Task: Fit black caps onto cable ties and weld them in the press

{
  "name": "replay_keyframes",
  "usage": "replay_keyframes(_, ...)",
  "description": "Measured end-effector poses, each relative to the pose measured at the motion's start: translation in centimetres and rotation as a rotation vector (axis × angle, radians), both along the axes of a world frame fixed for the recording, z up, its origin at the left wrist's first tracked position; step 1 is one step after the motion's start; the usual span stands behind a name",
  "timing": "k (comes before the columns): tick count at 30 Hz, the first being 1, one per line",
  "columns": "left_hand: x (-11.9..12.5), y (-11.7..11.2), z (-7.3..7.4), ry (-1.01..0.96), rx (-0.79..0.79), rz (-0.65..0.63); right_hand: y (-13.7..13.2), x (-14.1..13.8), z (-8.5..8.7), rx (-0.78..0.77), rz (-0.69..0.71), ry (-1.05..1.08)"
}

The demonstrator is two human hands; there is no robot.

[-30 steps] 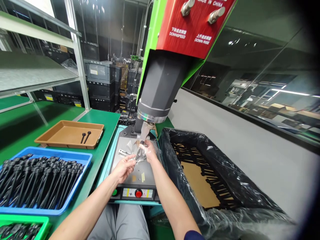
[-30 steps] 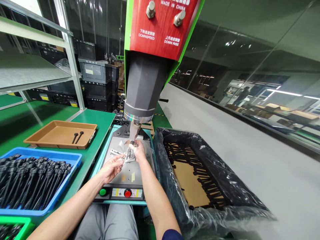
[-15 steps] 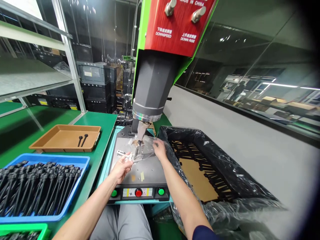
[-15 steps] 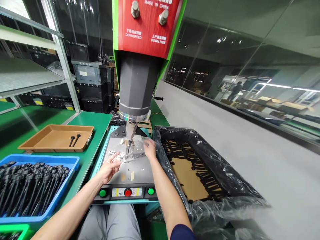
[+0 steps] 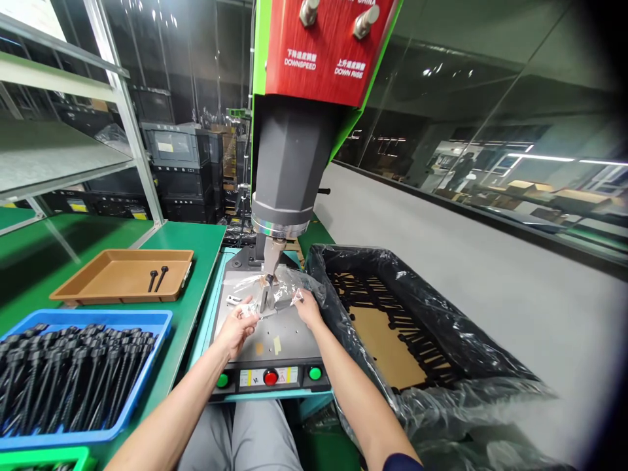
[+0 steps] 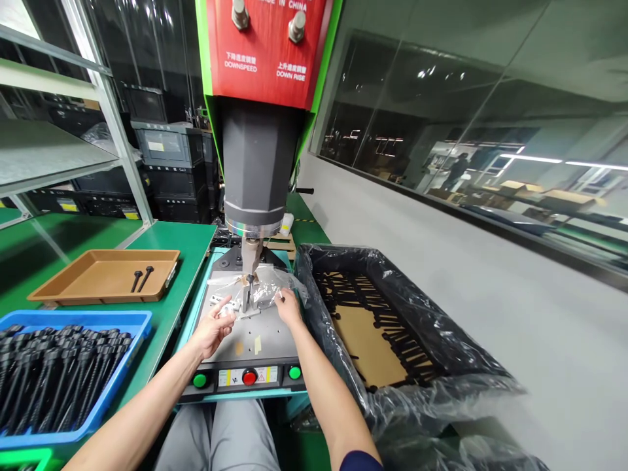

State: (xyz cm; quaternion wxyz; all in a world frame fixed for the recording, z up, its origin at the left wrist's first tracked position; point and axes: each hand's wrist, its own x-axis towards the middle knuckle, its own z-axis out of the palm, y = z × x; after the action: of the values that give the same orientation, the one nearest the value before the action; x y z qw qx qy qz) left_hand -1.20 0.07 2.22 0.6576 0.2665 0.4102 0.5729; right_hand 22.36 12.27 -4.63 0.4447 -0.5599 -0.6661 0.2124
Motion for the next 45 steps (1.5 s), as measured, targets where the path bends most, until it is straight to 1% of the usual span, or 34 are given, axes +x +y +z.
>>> replay_keyframes(4, -0.2, 0.0, -0.3, -0.002, 0.000, 0.009, -1.6, -0.4, -1.0, -0.029, 0.056, -0.004)
replay_keyframes(9, -0.5, 0.1, -0.8, -0.027, -0.007, -0.003, -4.1, -0.4, -1.8, -0.053, 0.124, -0.028)
replay_keyframes(16, -0.9, -0.2, -1.0, -0.038, -0.028, 0.010, -8.2, 0.2, -2.6, -0.052, 0.139, -0.057)
replay_keyframes(20, -1.2, -0.4, -1.0, -0.029, -0.022, 0.019, -10.3, 0.7, -2.7, -0.034, 0.122, -0.060)
replay_keyframes(23, -1.3, -0.8, -0.9, 0.025, -0.040, 0.020, -11.7, 1.3, -2.6, -0.020, 0.091, -0.048)
replay_keyframes(25, -1.6, -1.5, -1.0, 0.101, -0.059, 0.041, -12.6, 2.0, -2.7, 0.000, 0.039, -0.054)
replay_keyframes(27, -2.2, -2.7, -1.3, 0.236, -0.042, 0.128, -13.6, 3.0, -3.2, 0.035, -0.052, -0.085)
replay_keyframes(29, -3.3, -4.4, -2.2, 0.460, 0.007, 0.282, -14.6, 4.0, -4.2, 0.056, -0.163, -0.128)
replay_keyframes(30, -4.0, -5.3, -2.9, 0.599, 0.034, 0.363, -15.2, 4.5, -4.8, 0.044, -0.213, -0.143)
replay_keyframes(32, -5.4, -7.2, -4.8, 0.886, 0.076, 0.470, -16.4, 5.3, -6.3, -0.018, -0.266, -0.150)
replay_keyframes(33, -6.1, -8.1, -6.0, 1.012, 0.085, 0.479, -16.9, 5.6, -7.0, -0.059, -0.261, -0.141)
replay_keyframes(35, -7.2, -9.5, -8.4, 1.184, 0.078, 0.417, -17.9, 5.8, -8.3, -0.120, -0.207, -0.115)
replay_keyframes(37, -7.8, -10.4, -10.6, 1.243, 0.054, 0.284, -18.6, 5.9, -9.2, -0.145, -0.149, -0.097)
replay_keyframes(39, -8.0, -10.8, -12.2, 1.262, 0.057, 0.182, -18.9, 6.0, -9.6, -0.156, -0.128, -0.096)
replay_keyframes(40, -8.1, -10.9, -12.7, 1.274, 0.071, 0.160, -18.9, 6.1, -9.7, -0.162, -0.127, -0.097)
replay_keyframes(42, -8.1, -10.9, -13.1, 1.313, 0.098, 0.159, -18.9, 6.2, -9.7, -0.180, -0.122, -0.095)
replay_keyframes(45, -8.0, -10.8, -13.2, 1.349, 0.117, 0.169, -18.8, 6.2, -9.6, -0.178, -0.125, -0.084)
